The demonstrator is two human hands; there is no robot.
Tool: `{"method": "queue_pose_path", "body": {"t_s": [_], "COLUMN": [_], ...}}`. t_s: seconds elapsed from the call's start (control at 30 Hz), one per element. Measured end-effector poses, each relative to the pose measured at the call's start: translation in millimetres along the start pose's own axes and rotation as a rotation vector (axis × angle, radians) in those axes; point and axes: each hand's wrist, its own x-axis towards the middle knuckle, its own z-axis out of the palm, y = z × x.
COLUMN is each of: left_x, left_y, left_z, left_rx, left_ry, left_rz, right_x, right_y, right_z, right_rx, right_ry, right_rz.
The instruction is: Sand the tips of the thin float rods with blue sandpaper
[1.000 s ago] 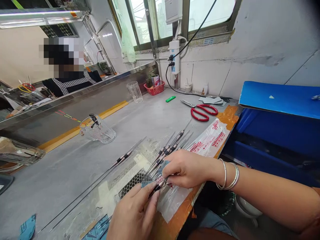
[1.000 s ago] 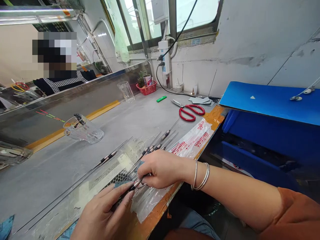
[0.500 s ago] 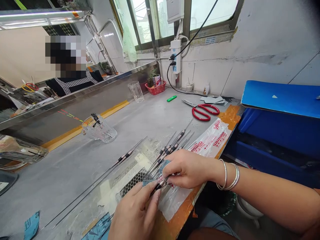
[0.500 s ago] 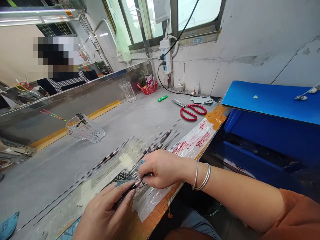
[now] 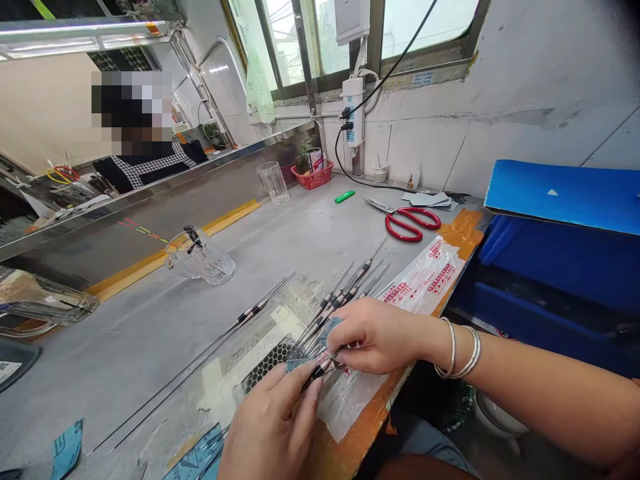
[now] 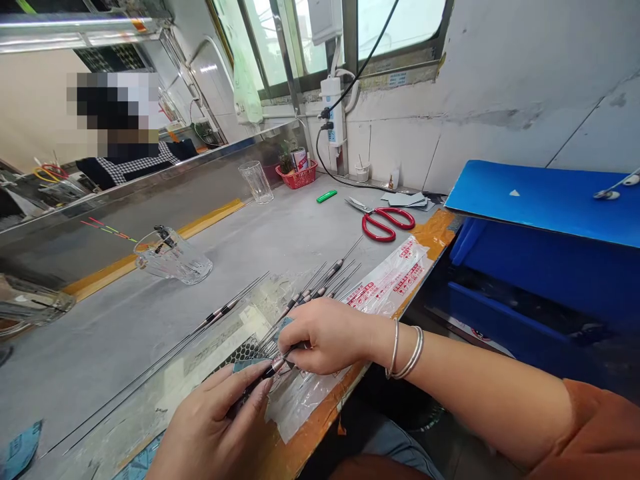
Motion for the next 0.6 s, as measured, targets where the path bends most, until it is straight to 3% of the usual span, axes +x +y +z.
{"method": "queue_pose_path", "body": {"t_s": [0.3, 0.6], "left_x": [0.1, 0.1], "left_y": [-2.5, -0.6], "left_z": [0.7, -1.9], "left_rx": [0.009, 0.014], "left_ry": [0.023, 0.025], "left_rz": [0.022, 0.044], "right_x": [-1.2, 1.1], "right_y": [-2.5, -5.0], "right_z": [-3.9, -3.5], "right_rx": [-0.141, -0.048], "right_ry": [-0.109, -0.103], "right_rz": [0.067, 0.076]}}
